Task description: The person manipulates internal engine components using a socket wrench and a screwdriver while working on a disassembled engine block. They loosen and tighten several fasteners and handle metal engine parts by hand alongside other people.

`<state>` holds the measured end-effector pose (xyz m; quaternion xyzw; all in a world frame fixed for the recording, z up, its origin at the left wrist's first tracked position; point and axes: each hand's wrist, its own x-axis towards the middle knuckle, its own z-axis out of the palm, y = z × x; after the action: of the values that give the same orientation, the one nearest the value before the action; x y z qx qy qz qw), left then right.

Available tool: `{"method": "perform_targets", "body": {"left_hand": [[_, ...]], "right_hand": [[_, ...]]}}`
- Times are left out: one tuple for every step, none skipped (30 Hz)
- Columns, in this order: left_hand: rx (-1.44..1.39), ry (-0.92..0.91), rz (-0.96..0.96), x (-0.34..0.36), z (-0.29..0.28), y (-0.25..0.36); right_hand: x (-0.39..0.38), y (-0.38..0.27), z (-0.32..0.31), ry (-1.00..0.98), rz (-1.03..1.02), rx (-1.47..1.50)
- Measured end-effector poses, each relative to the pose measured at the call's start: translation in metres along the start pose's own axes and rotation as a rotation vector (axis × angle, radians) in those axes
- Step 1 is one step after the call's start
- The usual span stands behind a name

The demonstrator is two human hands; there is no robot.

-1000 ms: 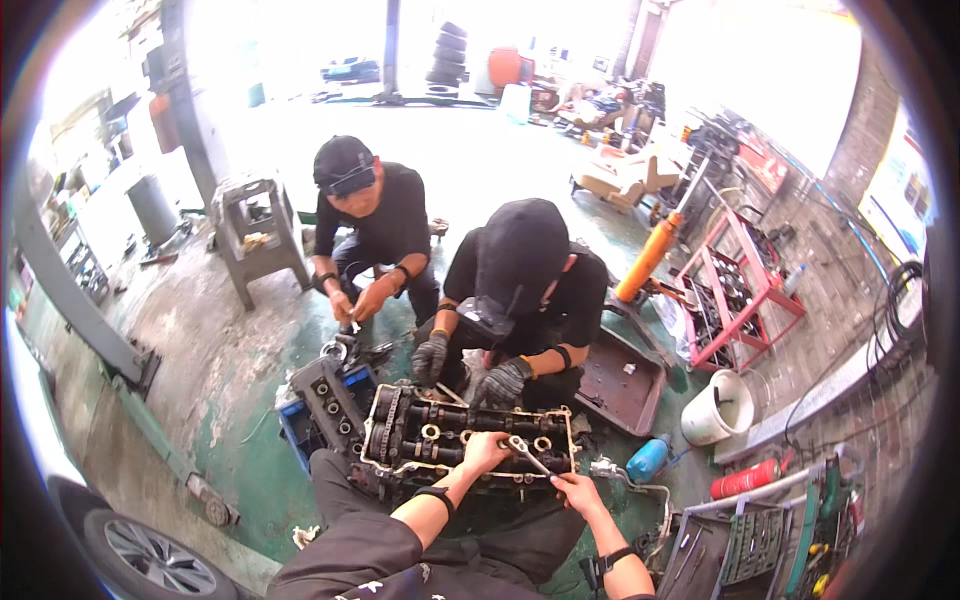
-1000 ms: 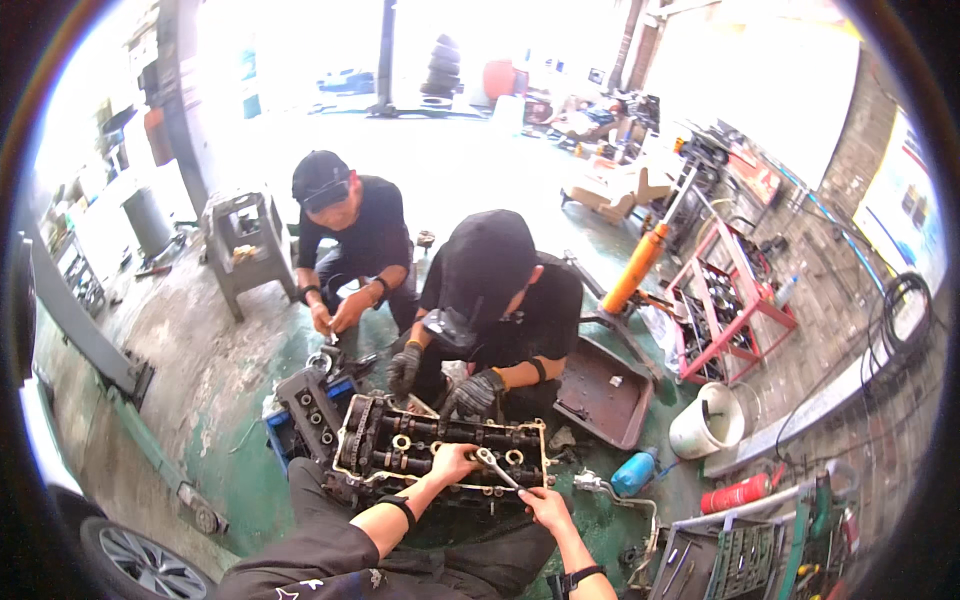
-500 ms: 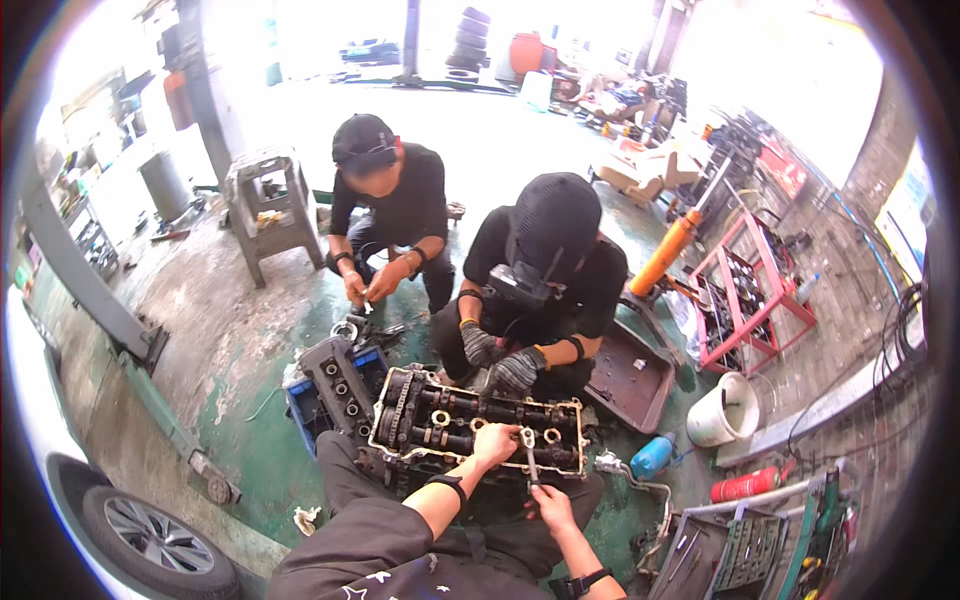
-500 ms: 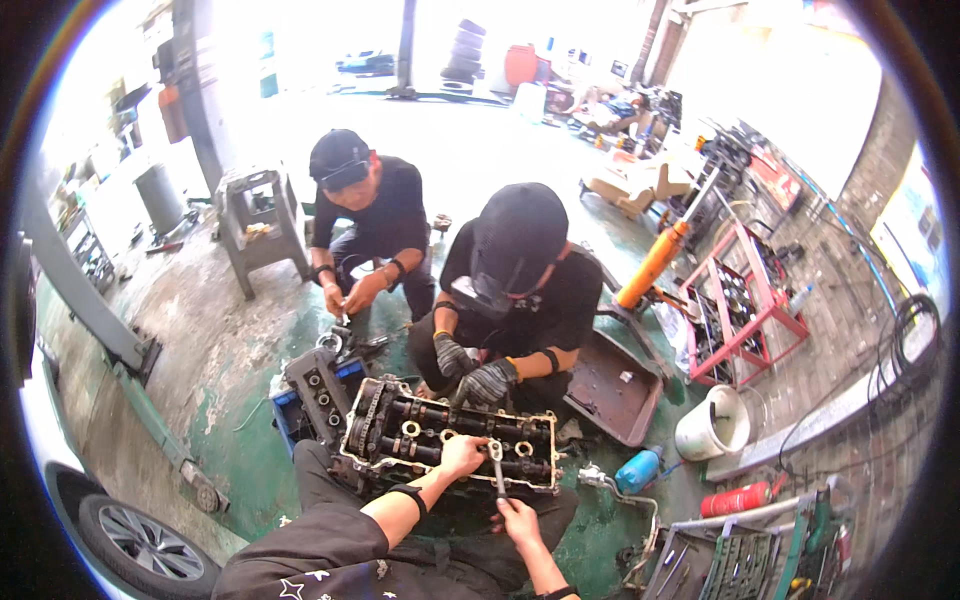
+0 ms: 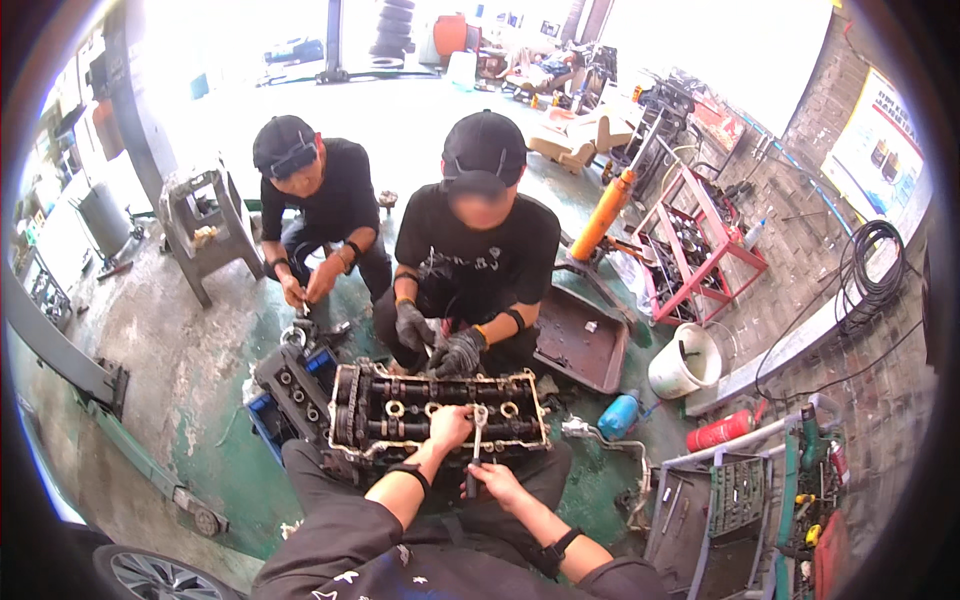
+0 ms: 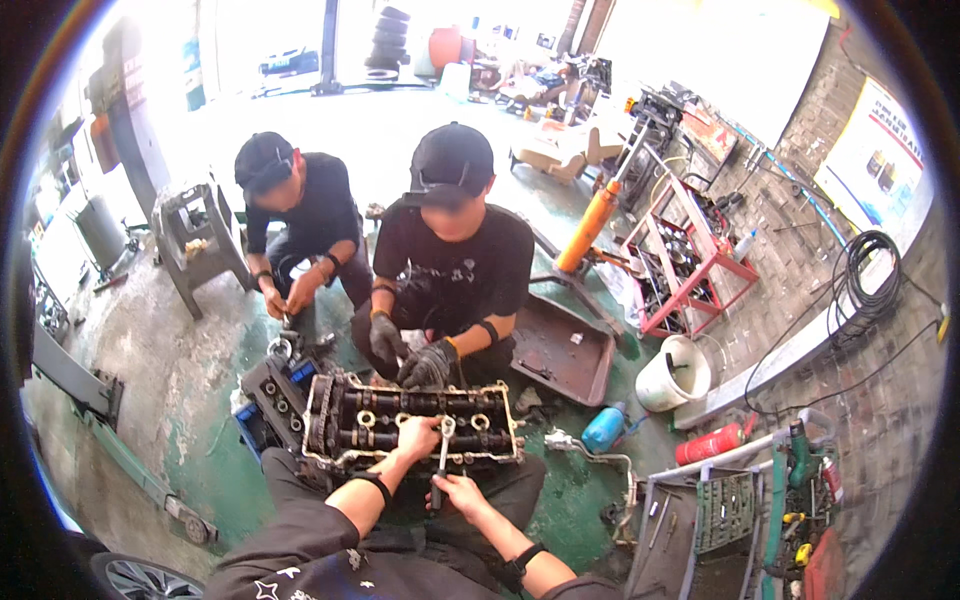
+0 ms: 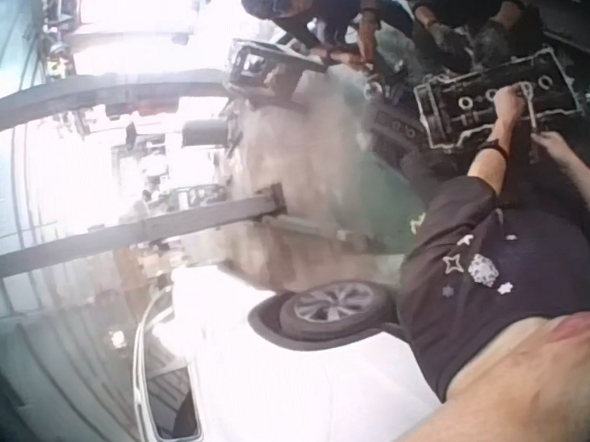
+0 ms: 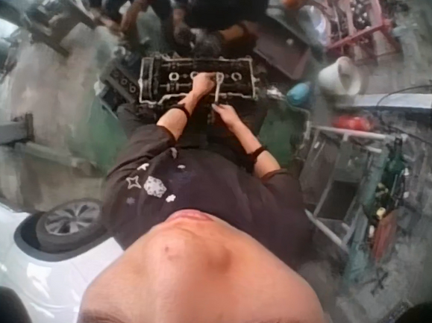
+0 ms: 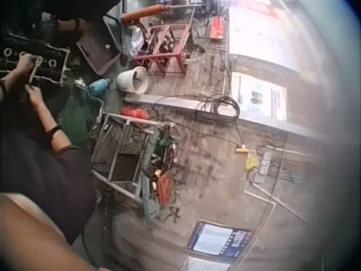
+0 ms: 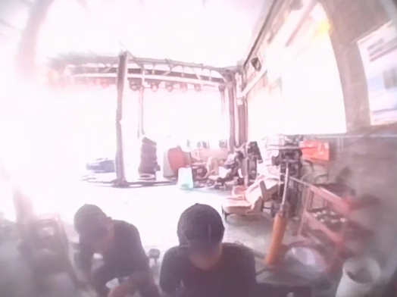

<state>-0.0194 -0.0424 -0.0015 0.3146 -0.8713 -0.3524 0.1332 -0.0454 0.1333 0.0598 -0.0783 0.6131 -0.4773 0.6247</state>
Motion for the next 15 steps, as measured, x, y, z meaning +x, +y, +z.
{"method": "perform_targets", "body": {"left_hand": [[-0.019,0.008,-0.012,-0.001,-0.001,0.001],[-0.038,0.015,-0.021,-0.002,-0.005,0.006],[-0.026,-0.009,-0.013,0.0,-0.008,0.008],[-0.033,0.011,0.012,-0.001,-0.009,0.011],[-0.028,0.013,0.008,-0.002,-0.009,0.011],[-0.024,0.01,0.002,-0.001,-0.011,0.013],[-0.036,0.001,-0.005,-0.002,-0.013,0.015],[-0.011,-0.015,-0.004,-0.002,-0.012,0.015],[-0.009,-0.007,0.001,-0.002,-0.011,0.013],[-0.006,0.001,0.006,-0.002,-0.01,0.01],[-0.02,-0.02,-0.004,-0.002,-0.011,0.013],[-0.036,-0.017,-0.007,-0.003,-0.012,0.014],[-0.034,-0.015,-0.012,-0.003,-0.013,0.015],[-0.032,-0.01,-0.02,-0.004,-0.013,0.015],[-0.021,-0.004,-0.019,-0.004,-0.01,0.012]], "right_hand": [[0.0,0.001,-0.011,0.003,0.003,-0.035],[-0.003,-0.002,-0.019,0.014,-0.014,-0.057],[-0.005,-0.004,-0.028,0.037,-0.028,-0.109],[-0.008,-0.005,-0.037,0.059,-0.042,-0.162],[-0.014,-0.011,-0.043,0.081,-0.073,-0.189],[-0.02,-0.018,-0.05,0.104,-0.101,-0.215],[-0.023,-0.024,-0.058,0.133,-0.115,-0.258],[-0.022,-0.025,-0.069,0.147,-0.139,-0.257],[-0.022,-0.028,-0.078,0.187,-0.173,-0.233],[-0.021,-0.031,-0.086,0.227,-0.208,-0.208],[-0.021,-0.035,-0.097,0.245,-0.178,-0.231],[-0.02,-0.039,-0.107,0.259,-0.148,-0.253],[-0.017,-0.038,-0.113,0.264,-0.174,-0.232],[-0.015,-0.042,-0.114,0.268,-0.161,-0.211],[-0.014,-0.043,-0.114,0.255,-0.148,-0.215]]}}
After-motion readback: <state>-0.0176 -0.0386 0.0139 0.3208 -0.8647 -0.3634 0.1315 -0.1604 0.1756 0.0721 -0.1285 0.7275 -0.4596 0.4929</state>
